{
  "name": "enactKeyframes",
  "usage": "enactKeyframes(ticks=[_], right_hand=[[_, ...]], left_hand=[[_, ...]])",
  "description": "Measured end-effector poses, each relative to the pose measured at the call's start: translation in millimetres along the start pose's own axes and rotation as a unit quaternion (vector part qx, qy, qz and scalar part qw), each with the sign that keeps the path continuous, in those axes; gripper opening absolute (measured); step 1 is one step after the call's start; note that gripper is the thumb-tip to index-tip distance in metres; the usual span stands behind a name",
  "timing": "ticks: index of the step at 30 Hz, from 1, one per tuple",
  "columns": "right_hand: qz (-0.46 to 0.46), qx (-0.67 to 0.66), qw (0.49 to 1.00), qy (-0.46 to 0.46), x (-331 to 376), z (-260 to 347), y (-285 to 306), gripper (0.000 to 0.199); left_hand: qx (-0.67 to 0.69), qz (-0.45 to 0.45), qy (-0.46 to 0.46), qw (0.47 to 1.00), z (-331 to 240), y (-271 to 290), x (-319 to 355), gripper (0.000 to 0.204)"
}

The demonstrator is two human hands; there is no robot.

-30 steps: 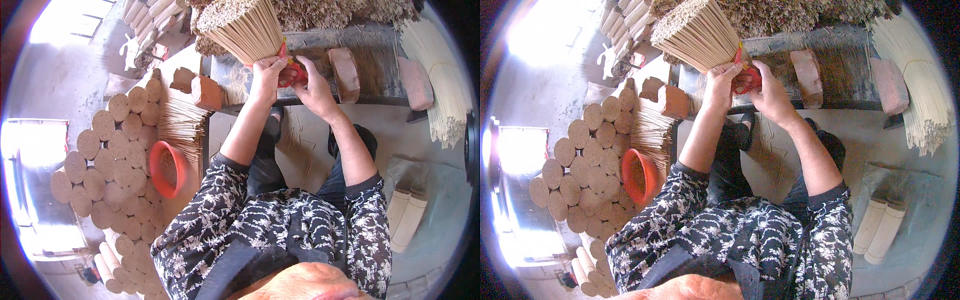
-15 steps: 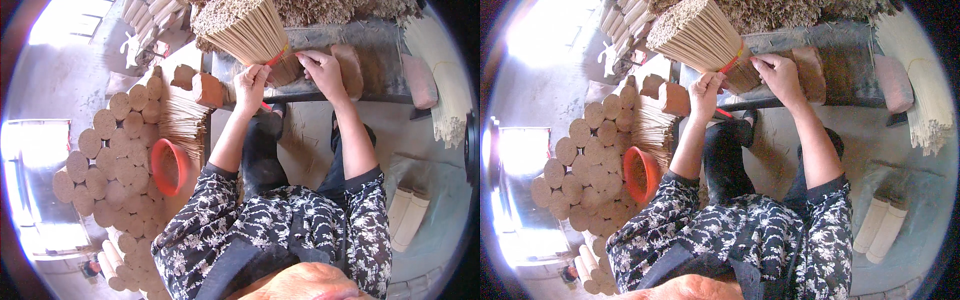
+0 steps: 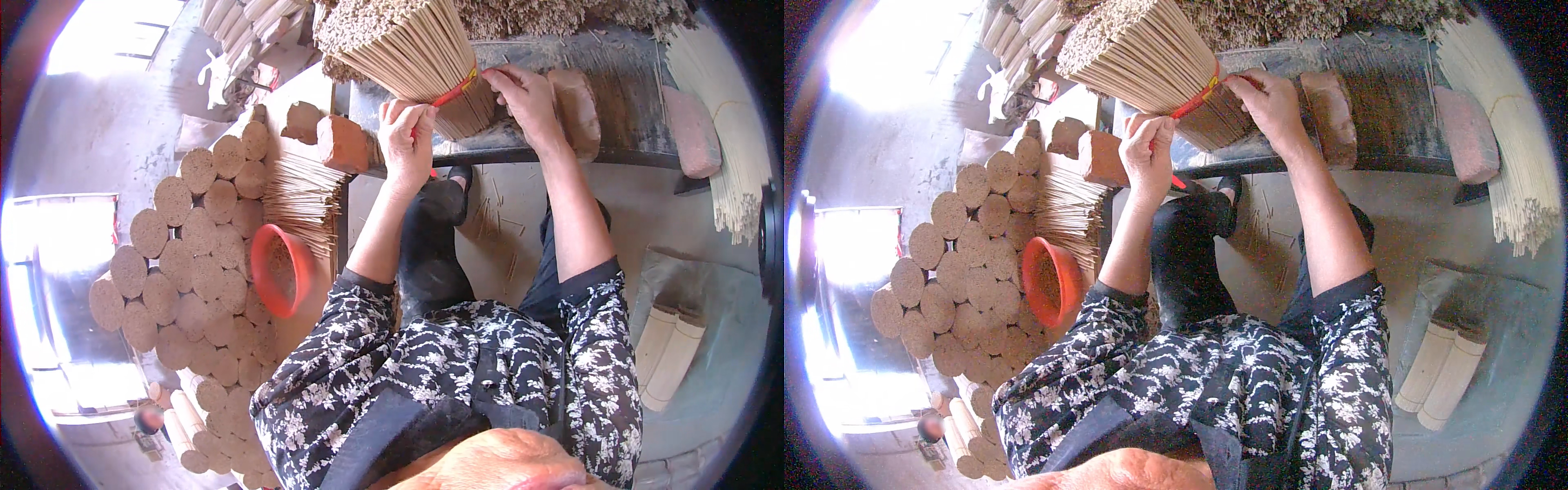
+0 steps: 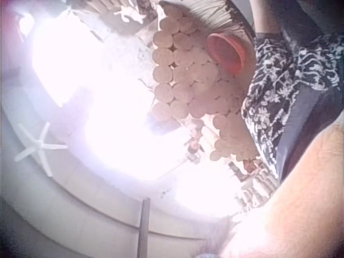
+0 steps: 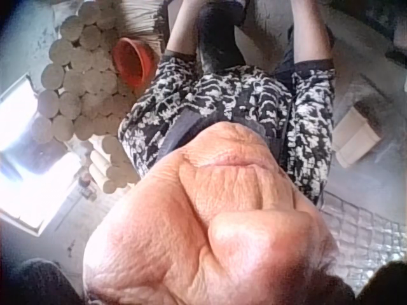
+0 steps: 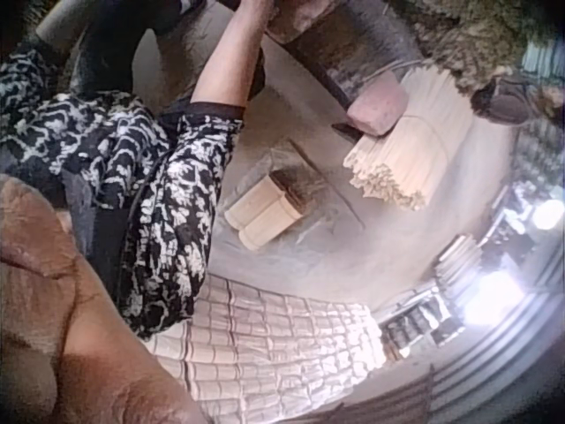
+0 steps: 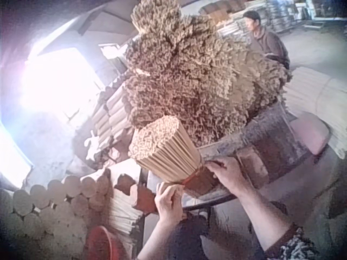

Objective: Bundling a set of bamboo or wooden sticks together and securing them with a rubber band on a workbench.

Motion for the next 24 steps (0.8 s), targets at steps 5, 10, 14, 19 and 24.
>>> enactKeyframes(ticks=[5, 10, 14, 19, 24], right_hand=[[-0.009, -0.052, 0.998, -0.02, -3, -13, -2, 0.023], [-0.01, -0.06, 0.998, -0.007, -7, -12, 1, 0.022], [-0.004, -0.045, 0.999, -0.001, -9, -4, 0, 0.021], [-0.001, -0.055, 0.998, -0.038, -2, -1, -21, 0.019], [-0.026, -0.032, 0.998, -0.044, 6, -11, -8, 0.021]], left_hand=[[-0.003, -0.003, 0.009, 1.0, 0, 0, 2, 0.007], [-0.005, -0.011, 0.017, 1.0, -3, -2, 5, 0.008], [0.01, -0.027, 0.032, 0.999, 1, 2, 7, 0.008], [0.03, -0.055, 0.042, 0.997, 14, 24, 17, 0.004], [0.101, -0.079, 0.113, 0.985, 27, 20, 36, 0.004]])
Point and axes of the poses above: each hand's wrist, its own x-axis away from the middle knuckle, its own y-axis out of the back of the hand, z = x × y, the point moved 10 cm from there along -x, towards the middle knuckle, and after that the axes turned 13 degrees about y, right-handed, at the moved point
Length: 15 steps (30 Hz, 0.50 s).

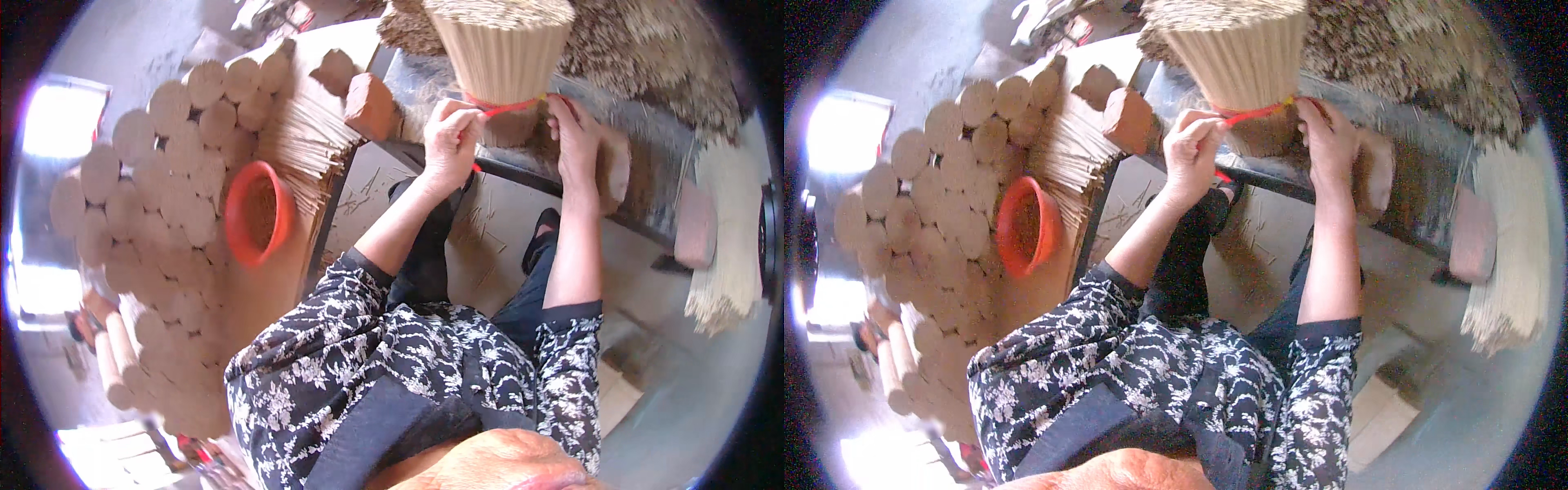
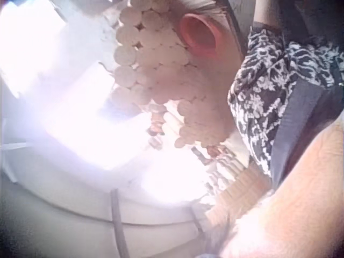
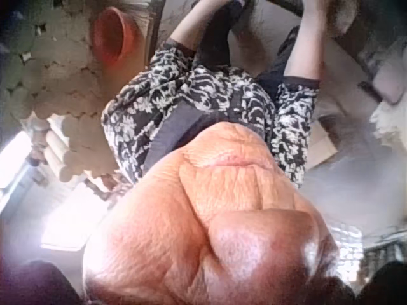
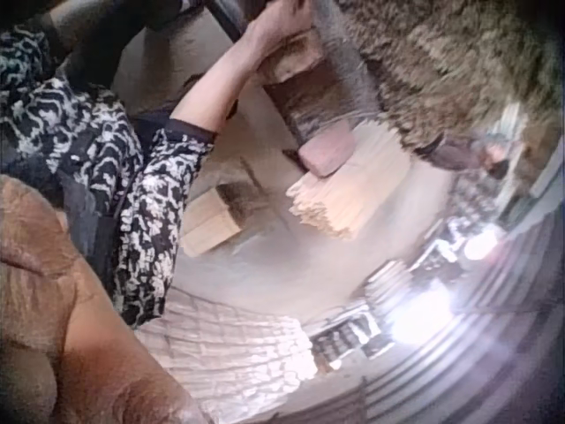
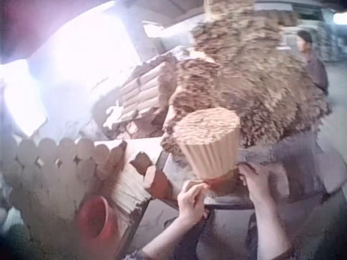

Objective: Bundling a set of bamboo or wooden sticks together and securing them with a rubber band on a workbench.

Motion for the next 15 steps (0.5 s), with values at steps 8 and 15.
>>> enactKeyframes(ticks=[8, 15], right_hand=[[-0.005, -0.029, 1.0, -0.011, 13, -6, 3, 0.021], [-0.031, -0.034, 0.999, 0.002, 23, -2, 7, 0.021]], left_hand=[[0.067, -0.052, 0.005, 0.996, -5, 13, 14, 0.005], [0.073, -0.031, 0.027, 0.996, -4, 11, 20, 0.006]])
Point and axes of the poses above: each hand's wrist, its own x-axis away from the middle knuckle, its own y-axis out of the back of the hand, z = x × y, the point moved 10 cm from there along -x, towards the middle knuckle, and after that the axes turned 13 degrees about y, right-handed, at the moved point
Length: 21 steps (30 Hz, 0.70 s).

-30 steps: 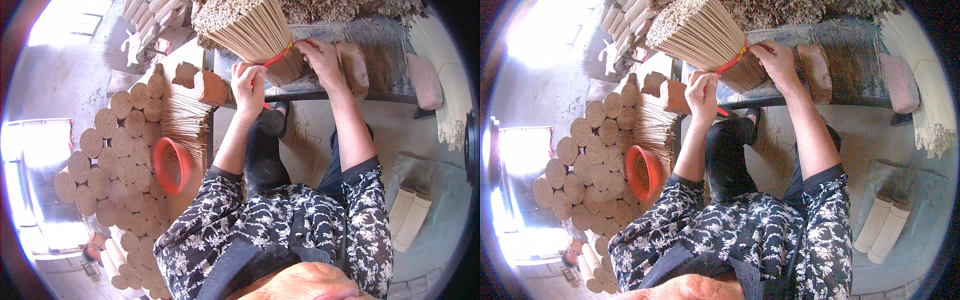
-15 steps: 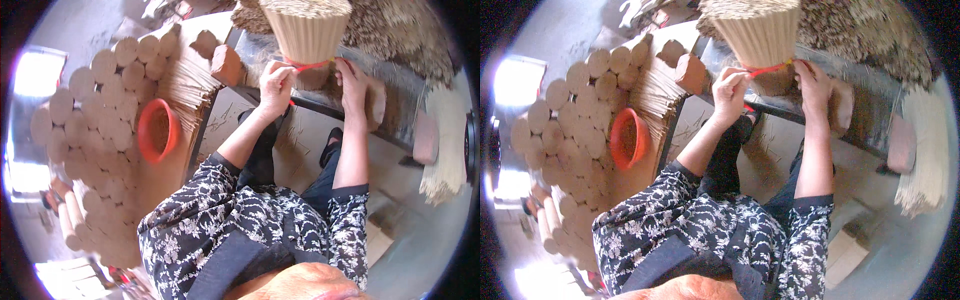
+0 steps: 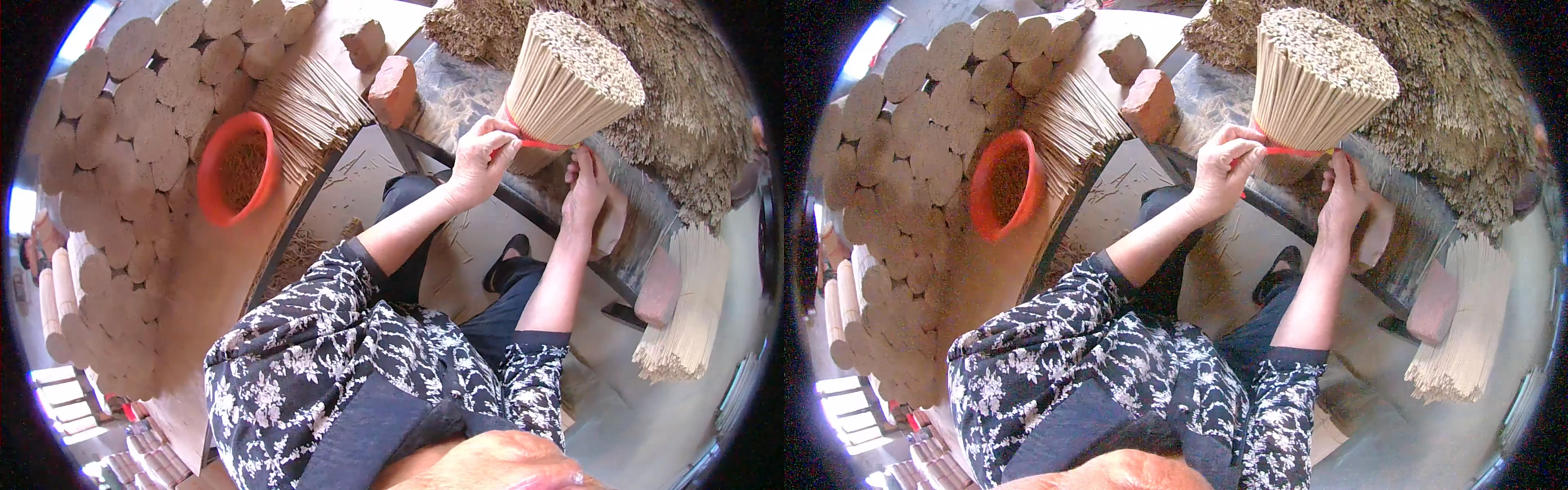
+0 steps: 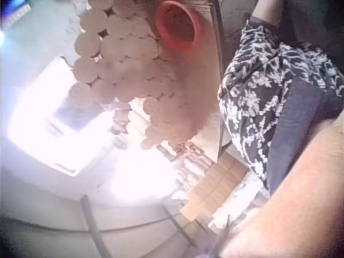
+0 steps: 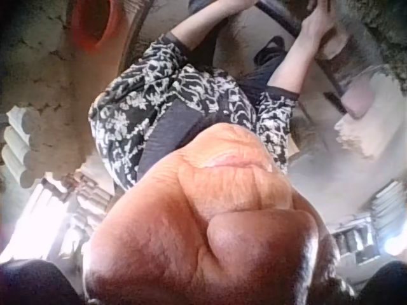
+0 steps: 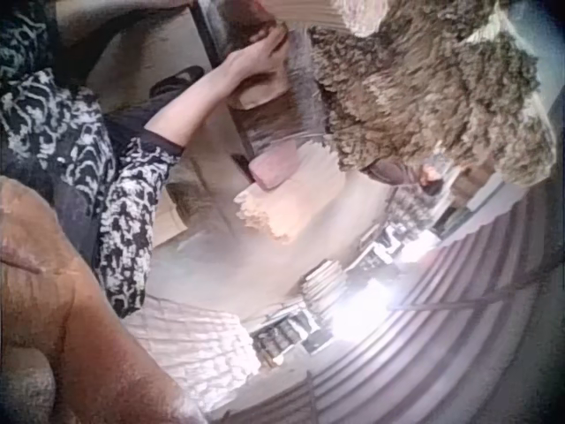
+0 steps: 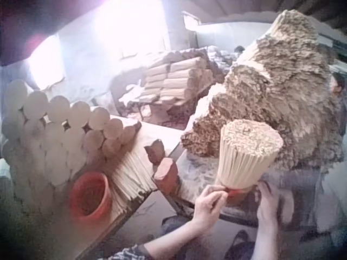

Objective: Bundling a set of bamboo or wooden sticks together and securing them with a rubber band on a workbench.

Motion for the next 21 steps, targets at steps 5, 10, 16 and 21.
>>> enactKeyframes(ticks=[5, 10, 16, 21], right_hand=[[-0.035, 0.009, 0.999, 0.0, -3, 4, 19, 0.022], [-0.047, -0.007, 0.999, -0.018, -7, -6, 27, 0.023], [-0.008, -0.01, 1.0, -0.009, -22, -6, 13, 0.018], [0.011, -0.01, 1.0, -0.002, -22, -4, 4, 0.017]], left_hand=[[0.041, 0.005, 0.053, 0.998, 2, -15, 1, 0.005], [0.03, 0.011, 0.028, 0.999, 10, -28, -9, 0.004], [0.048, 0.019, 0.031, 0.998, 14, -27, -20, 0.005], [0.066, 0.018, 0.05, 0.996, 18, -22, -21, 0.005]])
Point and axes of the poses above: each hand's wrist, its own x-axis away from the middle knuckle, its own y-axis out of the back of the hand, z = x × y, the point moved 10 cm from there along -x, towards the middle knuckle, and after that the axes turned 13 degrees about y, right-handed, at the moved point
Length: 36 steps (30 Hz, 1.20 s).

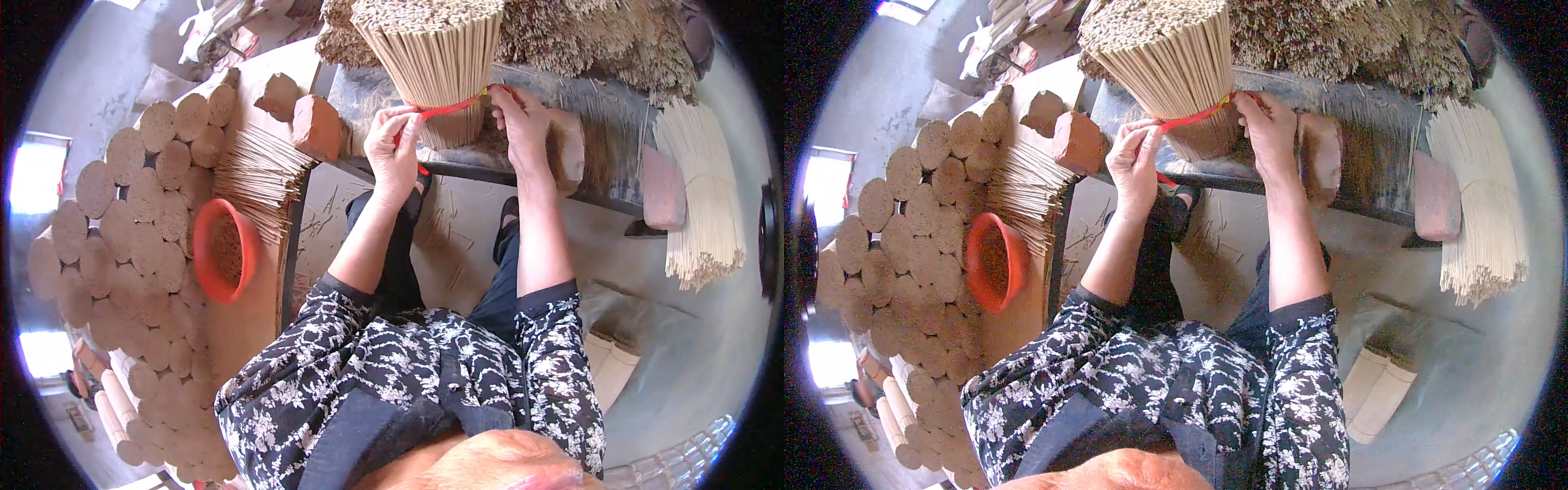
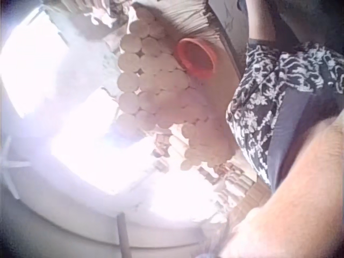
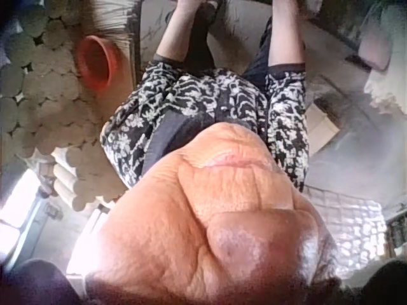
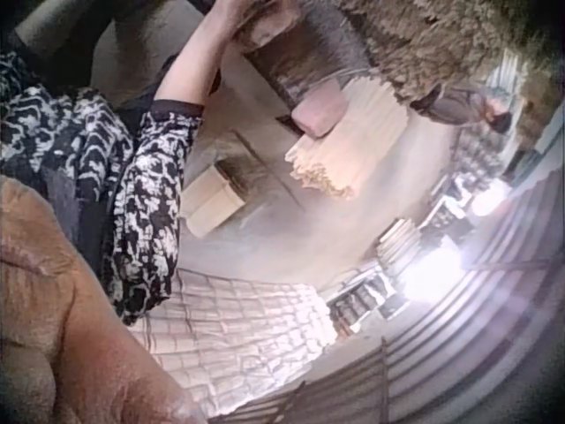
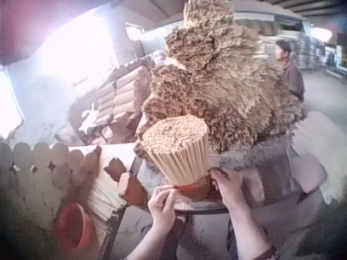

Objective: Bundling a set of bamboo or wooden sticks together and securing them with a rubber band on a workbench.

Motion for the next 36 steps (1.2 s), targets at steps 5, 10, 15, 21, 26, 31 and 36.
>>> enactKeyframes(ticks=[5, 10, 15, 21, 26, 31, 36], right_hand=[[-0.001, 0.009, 1.0, 0.012, -3, -2, 2, 0.019], [0.014, 0.0, 1.0, 0.012, -1, -2, -4, 0.015], [-0.005, 0.004, 1.0, 0.029, -1, 1, 0, 0.019], [0.016, -0.009, 1.0, 0.008, 0, 1, -9, 0.017], [0.026, -0.008, 1.0, 0.003, 0, 7, -21, 0.015], [-0.013, -0.011, 1.0, -0.007, 9, 2, -21, 0.017], [-0.023, 0.018, 1.0, -0.009, 19, -2, -9, 0.019]], left_hand=[[-0.015, -0.007, 0.003, 1.0, 6, 5, -6, 0.006], [-0.019, -0.01, -0.001, 1.0, 10, 11, -8, 0.005], [-0.004, -0.01, -0.001, 1.0, 12, 9, -5, 0.005], [-0.017, -0.019, -0.014, 1.0, 4, 13, -5, 0.004], [-0.025, -0.027, -0.005, 0.999, -3, 21, 0, 0.005], [-0.007, -0.034, -0.022, 0.999, -3, 31, 3, 0.003], [0.035, -0.048, 0.022, 0.998, 9, 24, 9, 0.005]])
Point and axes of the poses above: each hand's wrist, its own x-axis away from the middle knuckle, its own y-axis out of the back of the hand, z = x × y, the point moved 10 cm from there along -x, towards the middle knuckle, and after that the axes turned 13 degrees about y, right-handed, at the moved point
